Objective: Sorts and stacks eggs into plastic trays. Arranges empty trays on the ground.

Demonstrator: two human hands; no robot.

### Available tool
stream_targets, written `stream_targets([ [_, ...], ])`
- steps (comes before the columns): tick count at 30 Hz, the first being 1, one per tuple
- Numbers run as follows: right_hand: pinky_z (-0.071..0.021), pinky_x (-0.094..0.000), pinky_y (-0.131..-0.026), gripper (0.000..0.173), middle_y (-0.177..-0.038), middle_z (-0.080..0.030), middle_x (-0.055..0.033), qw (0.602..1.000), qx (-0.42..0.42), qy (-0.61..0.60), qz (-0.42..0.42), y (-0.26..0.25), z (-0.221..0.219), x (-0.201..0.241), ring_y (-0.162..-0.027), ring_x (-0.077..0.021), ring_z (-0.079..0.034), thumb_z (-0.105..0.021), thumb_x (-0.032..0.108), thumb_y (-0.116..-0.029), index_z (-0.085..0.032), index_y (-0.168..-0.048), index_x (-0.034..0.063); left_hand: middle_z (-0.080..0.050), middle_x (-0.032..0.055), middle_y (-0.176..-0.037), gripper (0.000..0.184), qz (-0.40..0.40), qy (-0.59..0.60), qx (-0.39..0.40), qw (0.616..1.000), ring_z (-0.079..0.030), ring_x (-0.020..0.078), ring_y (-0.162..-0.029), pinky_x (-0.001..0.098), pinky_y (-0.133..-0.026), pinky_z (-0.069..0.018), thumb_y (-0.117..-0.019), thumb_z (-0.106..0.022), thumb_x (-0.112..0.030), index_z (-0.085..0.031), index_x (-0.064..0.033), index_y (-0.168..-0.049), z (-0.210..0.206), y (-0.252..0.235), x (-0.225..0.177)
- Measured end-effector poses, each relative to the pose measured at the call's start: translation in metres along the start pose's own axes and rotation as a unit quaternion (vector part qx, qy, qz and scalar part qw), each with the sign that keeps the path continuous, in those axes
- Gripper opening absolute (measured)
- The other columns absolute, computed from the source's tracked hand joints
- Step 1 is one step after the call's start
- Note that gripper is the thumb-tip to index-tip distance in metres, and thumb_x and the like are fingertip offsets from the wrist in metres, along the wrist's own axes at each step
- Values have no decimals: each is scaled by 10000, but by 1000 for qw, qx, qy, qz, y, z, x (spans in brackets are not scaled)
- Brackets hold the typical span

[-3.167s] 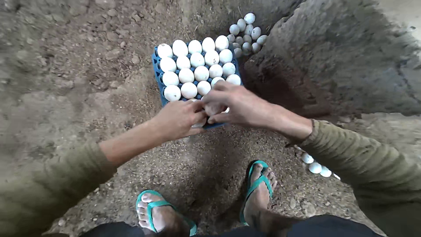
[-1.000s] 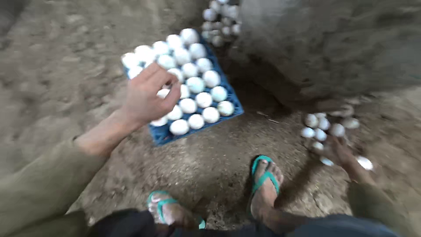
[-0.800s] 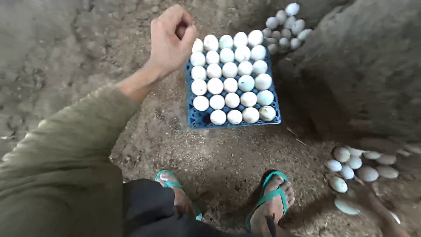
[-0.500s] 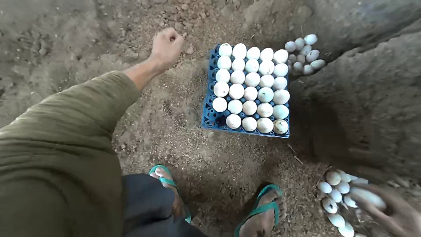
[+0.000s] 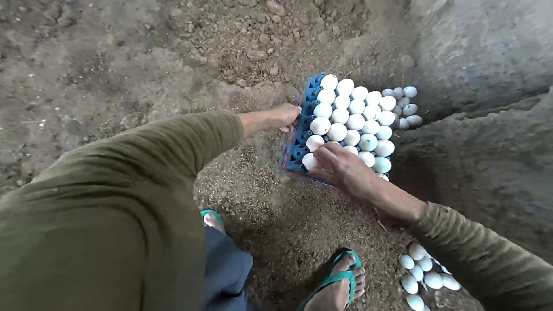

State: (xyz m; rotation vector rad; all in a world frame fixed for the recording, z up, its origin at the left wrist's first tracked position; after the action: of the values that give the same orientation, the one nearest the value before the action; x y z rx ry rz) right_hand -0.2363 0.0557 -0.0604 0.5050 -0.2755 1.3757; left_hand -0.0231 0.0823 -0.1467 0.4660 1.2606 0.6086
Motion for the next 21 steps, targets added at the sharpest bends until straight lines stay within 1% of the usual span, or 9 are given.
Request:
stream_targets([
  [2, -554, -506, -943, 385, -1164, -695, -151, 996, -80, 28, -22, 12, 16, -15, -1114, -314, -670, -667, 380, -981, -706, -1173, 49, -648, 166, -1047, 518, 0, 27, 0, 1000, -634, 204, -860, 376, -794, -524, -1143, -204, -326, -560, 18, -1294, 0, -7, 0],
  [3, -546, -523, -960, 385, -1181, -692, -156, 990, -123, 37, -66, 24, 28, -28, -1139, -320, -662, -666, 387, -975, -710, -1159, 52, -646, 165, -1020, 507, 2, 43, -7, 999, -634, 206, -847, 377, -785, -528, -1143, -220, -327, -564, 20, -1279, 0, -12, 1],
  [5, -527, -574, -949, 435, -1205, -657, -235, 960, -195, 47, -194, 54, 47, -72, -1137, -387, -645, -630, 371, -980, -680, -1164, -20, -635, 186, -1027, 491, 7, 56, -25, 998, -637, 239, -866, 417, -796, -540, -1140, -248, -330, -567, 21, -1266, -5, -15, 0],
  [7, -491, -572, -1009, 511, -1289, -599, -276, 910, -183, -10, -372, 77, 53, -121, -1186, -404, -609, -550, 376, -1043, -562, -1326, -49, -606, 253, -1119, 501, 12, 63, -43, 997, -626, 327, -941, 499, -835, -525, -1141, -248, -341, -526, 29, -1332, -8, -11, -6],
  [9, -460, -574, -1062, 570, -1382, -578, -262, 845, -165, -139, -489, 89, 41, -154, -1271, -380, -582, -434, 443, -1093, -478, -1455, 5, -606, 286, -1164, 519, 9, 65, -64, 996, -630, 374, -956, 538, -815, -521, -1134, -253, -368, -516, 17, -1363, -12, -14, -6],
  [13, -445, -564, -1088, 637, -1477, -526, -225, 791, -183, -326, -484, 83, 7, -174, -1340, -335, -536, -260, 489, -1118, -461, -1507, 27, -574, 252, -1205, 523, 47, 34, -58, 997, -591, 335, -953, 510, -803, -498, -1135, -210, -368, -462, -25, -1438, -15, -6, -17],
  [17, -507, -480, -1047, 594, -1347, -633, -170, 745, -249, -441, -433, 72, -8, -171, -1235, -258, -617, -208, 452, -1127, -517, -1460, 68, -558, 308, -1328, 537, 39, -17, -74, 996, -589, 421, -1182, 580, -975, -478, -1137, -216, -335, -473, 39, -1425, -16, 5, -31],
  [19, -505, -505, -1034, 591, -1287, -659, -205, 726, -285, -439, -446, 69, -17, -179, -1204, -298, -632, -232, 431, -1129, -582, -1388, 31, -547, 306, -1376, 566, 48, -32, -91, 994, -556, 427, -1270, 578, -1047, -443, -1136, -199, -353, -467, 42, -1440, -18, 6, -33],
  [21, -459, -544, -1081, 623, -1332, -635, -240, 725, -291, -408, -472, 68, -26, -191, -1272, -343, -594, -240, 443, -1125, -604, -1364, -2, -550, 294, -1388, 575, 58, -35, -114, 991, -547, 415, -1295, 569, -1063, -433, -1133, -188, -371, -462, 22, -1452, -21, 5, -30],
])
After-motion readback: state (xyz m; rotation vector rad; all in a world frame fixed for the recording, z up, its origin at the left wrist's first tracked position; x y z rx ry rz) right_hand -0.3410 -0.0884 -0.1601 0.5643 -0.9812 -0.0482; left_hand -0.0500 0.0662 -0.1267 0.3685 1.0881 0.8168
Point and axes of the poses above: each hand's wrist, its own y-axis away from the middle knuckle, its own z-axis out of the back of the hand, x = y × z, the point moved 3 cm from there along -y, towards the middle knuckle
